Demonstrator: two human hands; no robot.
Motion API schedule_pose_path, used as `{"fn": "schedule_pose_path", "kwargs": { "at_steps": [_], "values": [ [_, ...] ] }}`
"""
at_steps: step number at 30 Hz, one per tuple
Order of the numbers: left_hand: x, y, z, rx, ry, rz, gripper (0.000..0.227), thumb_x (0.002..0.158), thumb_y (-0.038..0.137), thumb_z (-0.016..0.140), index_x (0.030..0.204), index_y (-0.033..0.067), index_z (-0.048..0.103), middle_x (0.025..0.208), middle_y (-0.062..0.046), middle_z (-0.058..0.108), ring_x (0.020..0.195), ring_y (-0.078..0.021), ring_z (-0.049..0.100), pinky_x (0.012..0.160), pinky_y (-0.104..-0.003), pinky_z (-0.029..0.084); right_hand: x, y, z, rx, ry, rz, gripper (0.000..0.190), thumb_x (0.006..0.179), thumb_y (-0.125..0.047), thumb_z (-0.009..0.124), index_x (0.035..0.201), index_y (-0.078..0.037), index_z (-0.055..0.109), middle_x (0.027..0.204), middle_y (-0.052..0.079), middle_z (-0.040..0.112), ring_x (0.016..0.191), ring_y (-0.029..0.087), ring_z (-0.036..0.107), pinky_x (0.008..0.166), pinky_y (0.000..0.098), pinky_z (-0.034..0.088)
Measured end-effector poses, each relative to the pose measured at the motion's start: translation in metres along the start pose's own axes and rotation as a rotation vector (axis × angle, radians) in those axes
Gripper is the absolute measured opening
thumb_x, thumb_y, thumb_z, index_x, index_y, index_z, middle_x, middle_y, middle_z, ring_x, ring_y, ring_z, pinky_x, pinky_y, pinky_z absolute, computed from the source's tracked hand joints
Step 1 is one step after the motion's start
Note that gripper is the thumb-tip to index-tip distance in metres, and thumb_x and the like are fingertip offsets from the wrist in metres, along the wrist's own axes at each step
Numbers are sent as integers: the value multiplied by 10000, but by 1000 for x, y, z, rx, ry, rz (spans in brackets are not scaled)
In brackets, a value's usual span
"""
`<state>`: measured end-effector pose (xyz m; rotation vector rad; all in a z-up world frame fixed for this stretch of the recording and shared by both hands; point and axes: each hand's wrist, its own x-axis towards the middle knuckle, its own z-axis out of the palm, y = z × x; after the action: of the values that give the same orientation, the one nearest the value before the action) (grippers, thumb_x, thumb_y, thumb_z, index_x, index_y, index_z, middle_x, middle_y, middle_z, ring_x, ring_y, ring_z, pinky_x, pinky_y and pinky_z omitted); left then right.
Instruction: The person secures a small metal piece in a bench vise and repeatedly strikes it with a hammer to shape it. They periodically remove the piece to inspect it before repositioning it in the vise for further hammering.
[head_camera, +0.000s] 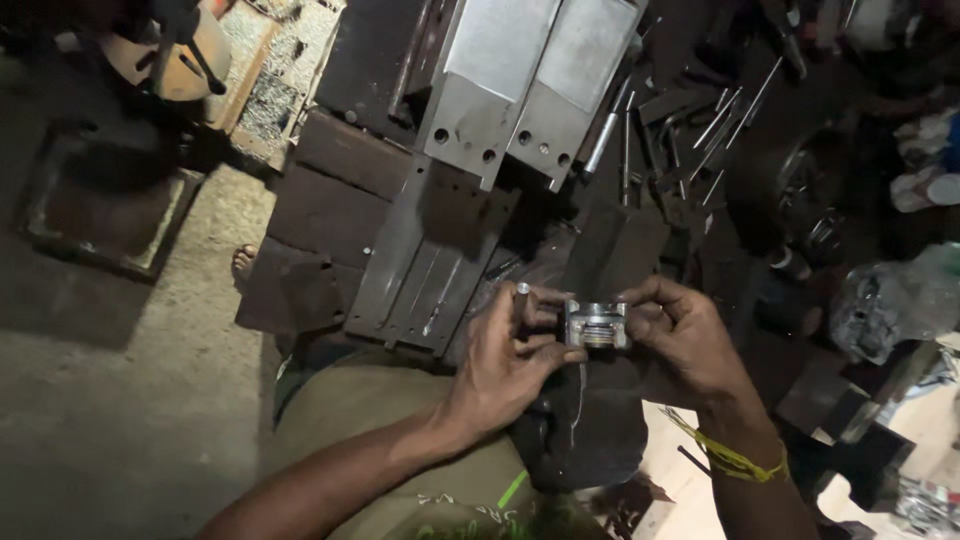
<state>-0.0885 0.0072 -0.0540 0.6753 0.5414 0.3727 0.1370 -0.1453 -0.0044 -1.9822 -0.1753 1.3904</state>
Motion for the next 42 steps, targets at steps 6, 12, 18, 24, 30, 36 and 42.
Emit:
{"fn": "schedule_pose_path", "kwargs": {
  "at_steps": [6, 12, 18, 24, 30, 36, 42],
  "values": [
    [15, 7, 3, -39, -38, -53, 384, 881, -104, 669, 1189, -38, 448, 1311, -193, 590, 1206, -268, 677, 920, -378, 666, -4, 0, -10, -17, 70, 13, 254, 879, -22, 765, 1113, 60, 706, 865, 84, 741, 757, 113, 678, 694, 247, 561],
    [33, 16, 10, 73, -71, -141, 457, 874, -71, 706, 1298, -11, 548, 1149, -171, 629, 1086, -238, 690, 892, -346, 675, -15, 0, -12, 51, 157, 8, 282, 883, -41, 753, 1134, 74, 695, 903, 108, 759, 781, 138, 710, 714, 266, 589],
    [46, 13, 20, 131, -114, -39, 461, 855, -46, 775, 1263, -10, 565, 1104, -135, 684, 994, -192, 717, 848, -311, 686, -18, 5, -8, 232, 192, 39, 257, 909, -38, 706, 1144, 66, 693, 949, 148, 763, 840, 179, 748, 759, 299, 613],
    [55, 2, 30, 270, -139, -3, 528, 812, -52, 837, 1258, -15, 556, 1075, -138, 733, 987, -202, 772, 811, -309, 690, -23, 8, -12, 149, 261, 49, 264, 925, -58, 694, 1150, 80, 708, 975, 160, 775, 882, 182, 746, 802, 299, 601],
    [59, -1, 35, 153, -184, 65, 508, 887, -123, 748, 1313, -43, 482, 1118, -161, 728, 1029, -240, 778, 846, -321, 695, -23, 25, -23, 299, 214, 16, 230, 984, -82, 705, 1156, 69, 708, 988, 156, 759, 882, 184, 732, 789, 313, 586],
    [60, 4, 32, 195, -206, 71, 429, 936, -120, 682, 1318, -69, 493, 1131, -190, 747, 1051, -263, 783, 871, -322, 691, -24, 37, -22, 364, 145, -43, 295, 959, -121, 777, 1169, 58, 672, 1030, 193, 761, 928, 240, 753, 852, 369, 615],
    [74, 5, 32, 246, -170, 104, 235, 990, -62, 628, 1193, -64, 510, 1142, -193, 736, 1013, -257, 801, 802, -301, 693, -18, 12, -5, 609, -90, -64, 671, 888, -275, 780, 1473, -84, 512, 1254, 253, 703, 1095, 340, 757, 877, 447, 669]
  ]
}}
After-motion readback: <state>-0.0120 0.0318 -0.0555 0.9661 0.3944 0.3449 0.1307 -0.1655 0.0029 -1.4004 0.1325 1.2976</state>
